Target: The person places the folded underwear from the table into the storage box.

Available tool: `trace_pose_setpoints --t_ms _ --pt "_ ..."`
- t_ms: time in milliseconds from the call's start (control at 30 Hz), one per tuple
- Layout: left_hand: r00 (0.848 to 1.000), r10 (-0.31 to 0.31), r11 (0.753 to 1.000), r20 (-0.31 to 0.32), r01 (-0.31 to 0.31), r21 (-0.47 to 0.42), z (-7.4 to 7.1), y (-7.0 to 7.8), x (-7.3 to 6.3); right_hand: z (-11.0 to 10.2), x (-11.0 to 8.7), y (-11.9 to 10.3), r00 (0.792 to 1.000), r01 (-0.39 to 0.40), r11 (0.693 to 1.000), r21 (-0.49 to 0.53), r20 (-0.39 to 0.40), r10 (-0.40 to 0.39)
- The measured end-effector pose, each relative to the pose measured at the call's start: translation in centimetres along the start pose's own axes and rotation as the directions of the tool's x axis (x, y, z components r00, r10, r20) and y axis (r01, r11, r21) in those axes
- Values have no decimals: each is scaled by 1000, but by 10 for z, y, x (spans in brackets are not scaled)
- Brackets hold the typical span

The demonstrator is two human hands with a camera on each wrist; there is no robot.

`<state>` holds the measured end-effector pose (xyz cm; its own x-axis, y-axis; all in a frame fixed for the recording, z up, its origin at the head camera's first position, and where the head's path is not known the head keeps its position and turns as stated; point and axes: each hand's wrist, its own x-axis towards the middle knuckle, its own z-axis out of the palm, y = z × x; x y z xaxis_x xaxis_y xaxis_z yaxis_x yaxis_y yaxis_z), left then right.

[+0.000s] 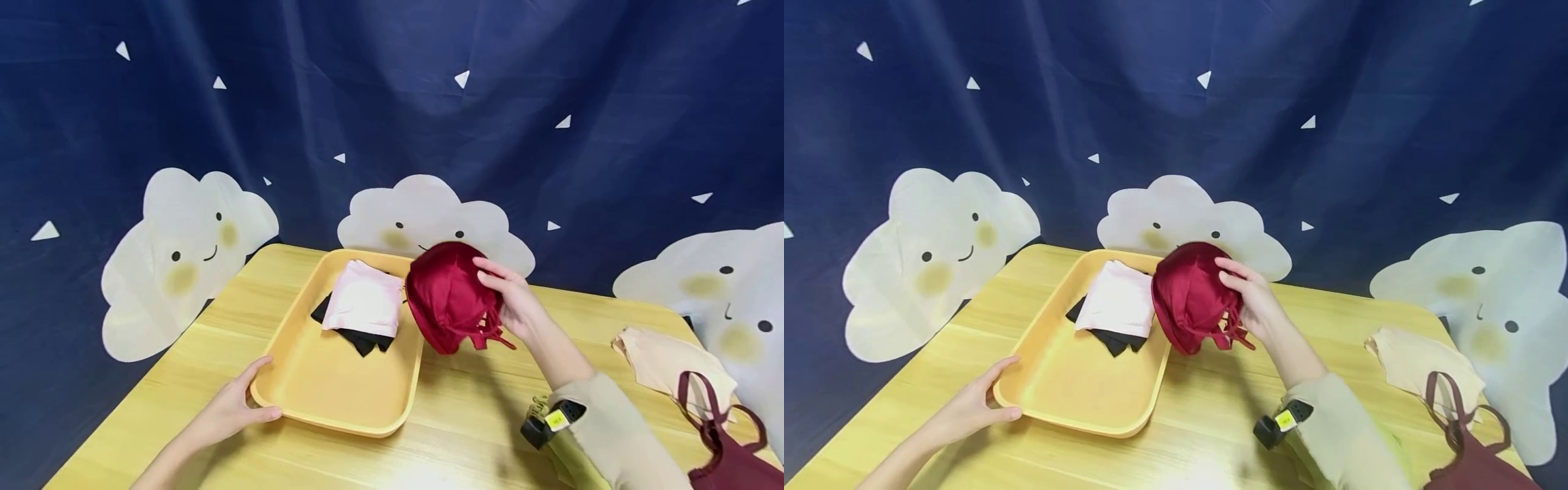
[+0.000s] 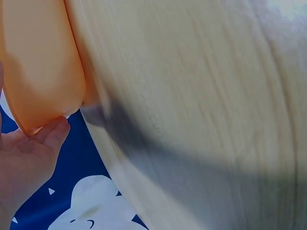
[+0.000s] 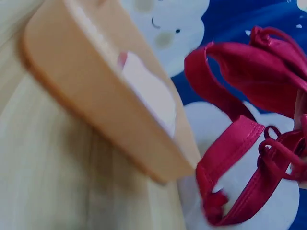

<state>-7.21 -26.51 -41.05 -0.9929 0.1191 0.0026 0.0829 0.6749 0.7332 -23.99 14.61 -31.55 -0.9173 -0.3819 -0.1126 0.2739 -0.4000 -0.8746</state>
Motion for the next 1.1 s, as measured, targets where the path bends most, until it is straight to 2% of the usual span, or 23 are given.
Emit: trace_pose_setpoints --t_ms 300,533,700,800,833,933,1033,1067,1100 --pt "999 -20 999 26 21 -41 13 5 3 43 47 12 998 49 998 39 -37 -48" --pt "998 -32 992 60 39 -117 20 11 2 60 73 26 995 88 990 107 -45 -84" --pt "997 -36 989 63 44 -139 26 14 0 47 85 52 996 68 992 107 -59 -62" --pt "997 -20 987 72 31 -155 30 14 1 29 93 73 995 98 991 93 -29 -95" --pt "997 -14 987 74 26 -158 31 14 1 19 100 81 993 117 986 117 16 -119" --pt "997 -6 988 71 17 -155 32 15 1 8 104 95 989 145 987 70 32 -147" --pt "997 2 989 72 9 -146 32 16 2 7 105 100 991 129 992 -17 -33 -129" --pt "997 4 990 73 7 -142 31 17 2 12 101 99 990 104 991 -81 -91 -111" --pt "997 6 990 73 4 -139 31 18 2 12 101 99 988 86 990 -115 -116 -99"
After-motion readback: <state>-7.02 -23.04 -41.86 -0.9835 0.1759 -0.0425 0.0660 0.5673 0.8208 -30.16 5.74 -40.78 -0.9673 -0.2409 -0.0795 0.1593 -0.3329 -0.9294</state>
